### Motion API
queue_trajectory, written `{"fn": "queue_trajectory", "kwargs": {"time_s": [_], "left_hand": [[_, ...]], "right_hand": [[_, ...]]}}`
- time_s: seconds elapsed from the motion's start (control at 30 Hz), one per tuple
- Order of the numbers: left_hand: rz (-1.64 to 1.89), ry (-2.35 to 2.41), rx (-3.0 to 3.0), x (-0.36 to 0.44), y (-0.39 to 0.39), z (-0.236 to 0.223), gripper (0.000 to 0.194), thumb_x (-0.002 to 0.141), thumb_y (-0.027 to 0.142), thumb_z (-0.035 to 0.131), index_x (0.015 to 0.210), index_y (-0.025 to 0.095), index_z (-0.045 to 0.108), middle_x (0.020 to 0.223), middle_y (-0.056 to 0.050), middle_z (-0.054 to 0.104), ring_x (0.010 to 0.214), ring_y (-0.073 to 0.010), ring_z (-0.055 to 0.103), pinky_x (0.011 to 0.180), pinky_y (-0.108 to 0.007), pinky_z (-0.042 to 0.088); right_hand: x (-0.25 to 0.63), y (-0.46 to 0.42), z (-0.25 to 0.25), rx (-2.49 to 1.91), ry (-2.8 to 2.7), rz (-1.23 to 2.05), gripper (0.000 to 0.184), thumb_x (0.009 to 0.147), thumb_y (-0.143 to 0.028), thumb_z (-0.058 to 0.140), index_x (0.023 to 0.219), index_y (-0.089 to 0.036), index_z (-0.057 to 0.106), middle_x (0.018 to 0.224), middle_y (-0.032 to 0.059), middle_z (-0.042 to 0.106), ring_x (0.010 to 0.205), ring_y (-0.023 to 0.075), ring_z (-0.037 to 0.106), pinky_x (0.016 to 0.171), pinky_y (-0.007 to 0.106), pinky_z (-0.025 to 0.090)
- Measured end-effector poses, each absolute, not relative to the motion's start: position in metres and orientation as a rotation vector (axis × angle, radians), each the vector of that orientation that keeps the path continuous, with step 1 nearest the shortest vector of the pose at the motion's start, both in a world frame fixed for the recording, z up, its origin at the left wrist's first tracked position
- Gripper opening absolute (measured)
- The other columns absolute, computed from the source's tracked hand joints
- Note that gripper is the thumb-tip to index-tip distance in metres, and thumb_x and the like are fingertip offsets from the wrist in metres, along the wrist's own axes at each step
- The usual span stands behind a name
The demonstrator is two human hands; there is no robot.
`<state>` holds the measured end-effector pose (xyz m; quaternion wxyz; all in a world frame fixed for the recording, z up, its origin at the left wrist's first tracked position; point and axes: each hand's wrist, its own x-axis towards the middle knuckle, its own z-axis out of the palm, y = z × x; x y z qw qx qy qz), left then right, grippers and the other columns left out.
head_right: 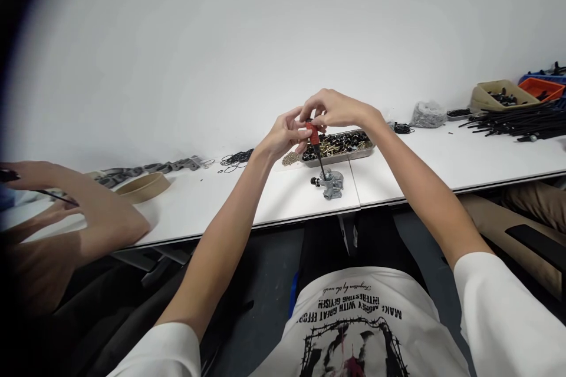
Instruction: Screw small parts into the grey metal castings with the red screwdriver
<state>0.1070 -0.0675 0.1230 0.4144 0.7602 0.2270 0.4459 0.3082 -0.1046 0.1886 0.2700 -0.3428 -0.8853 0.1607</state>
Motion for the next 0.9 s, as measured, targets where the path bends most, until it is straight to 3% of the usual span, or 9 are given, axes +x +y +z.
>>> {"fn": "queue_trajectory", "kwargs": {"time_s": [0.17, 0.33, 0.5, 0.63, 0.73, 0.9], "left_hand": [[1.077, 0.56, 1.904, 0.11, -0.068, 0.12, 0.061, 0.076, 0.021, 0.087, 0.132, 0.015, 0.061, 0.089, -0.008, 0.074, 0.074, -0.0212, 0.074, 0.066, -0.034, 0.061], [1.06, 0.538, 1.91, 0.113, -0.07, 0.12, 0.053, 0.082, 0.023, 0.081, 0.13, 0.014, 0.062, 0.089, -0.009, 0.074, 0.07, -0.0179, 0.072, 0.065, -0.032, 0.059], [0.969, 0.538, 1.882, 0.11, -0.069, 0.118, 0.062, 0.077, 0.022, 0.085, 0.135, 0.019, 0.061, 0.094, -0.008, 0.074, 0.072, -0.0173, 0.071, 0.064, -0.031, 0.059], [1.018, 0.594, 1.866, 0.118, -0.067, 0.113, 0.063, 0.075, 0.018, 0.086, 0.133, 0.017, 0.062, 0.085, -0.006, 0.071, 0.076, -0.0207, 0.072, 0.064, -0.032, 0.06], [1.144, 0.643, 1.797, 0.107, -0.059, 0.11, 0.059, 0.078, 0.017, 0.083, 0.132, 0.017, 0.06, 0.087, -0.007, 0.072, 0.076, -0.0199, 0.072, 0.065, -0.032, 0.061], [1.435, 0.746, 1.503, 0.057, -0.042, 0.087, 0.038, 0.081, 0.021, 0.08, 0.113, 0.017, 0.059, 0.085, -0.005, 0.073, 0.066, -0.0155, 0.07, 0.059, -0.029, 0.06]], "right_hand": [[0.305, -0.101, 0.185, -1.085, -2.299, 0.284, 0.021, 0.086, -0.036, 0.078, 0.089, -0.016, 0.07, 0.093, 0.0085, 0.065, 0.079, 0.0177, 0.056, 0.067, 0.032, 0.046], [0.307, -0.102, 0.184, -0.927, -2.359, 0.384, 0.023, 0.087, -0.039, 0.075, 0.098, -0.018, 0.073, 0.096, 0.0066, 0.067, 0.081, 0.017, 0.057, 0.069, 0.031, 0.045], [0.309, -0.099, 0.185, -1.041, -2.359, 0.344, 0.029, 0.086, -0.045, 0.077, 0.09, -0.017, 0.074, 0.079, 0.0055, 0.064, 0.078, 0.019, 0.058, 0.071, 0.033, 0.044], [0.301, -0.099, 0.173, -1.251, -2.186, 0.164, 0.047, 0.097, -0.059, 0.063, 0.08, -0.016, 0.068, 0.071, 0.0068, 0.058, 0.077, 0.0209, 0.058, 0.073, 0.035, 0.043], [0.305, -0.103, 0.148, -1.274, -2.202, 0.254, 0.054, 0.1, -0.067, 0.054, 0.085, -0.017, 0.067, 0.073, 0.0062, 0.059, 0.075, 0.0202, 0.058, 0.073, 0.035, 0.044], [0.31, -0.117, 0.075, -1.125, -2.457, 0.471, 0.045, 0.087, -0.06, 0.074, 0.107, -0.02, 0.071, 0.094, 0.0068, 0.065, 0.082, 0.0216, 0.062, 0.072, 0.032, 0.049]]}}
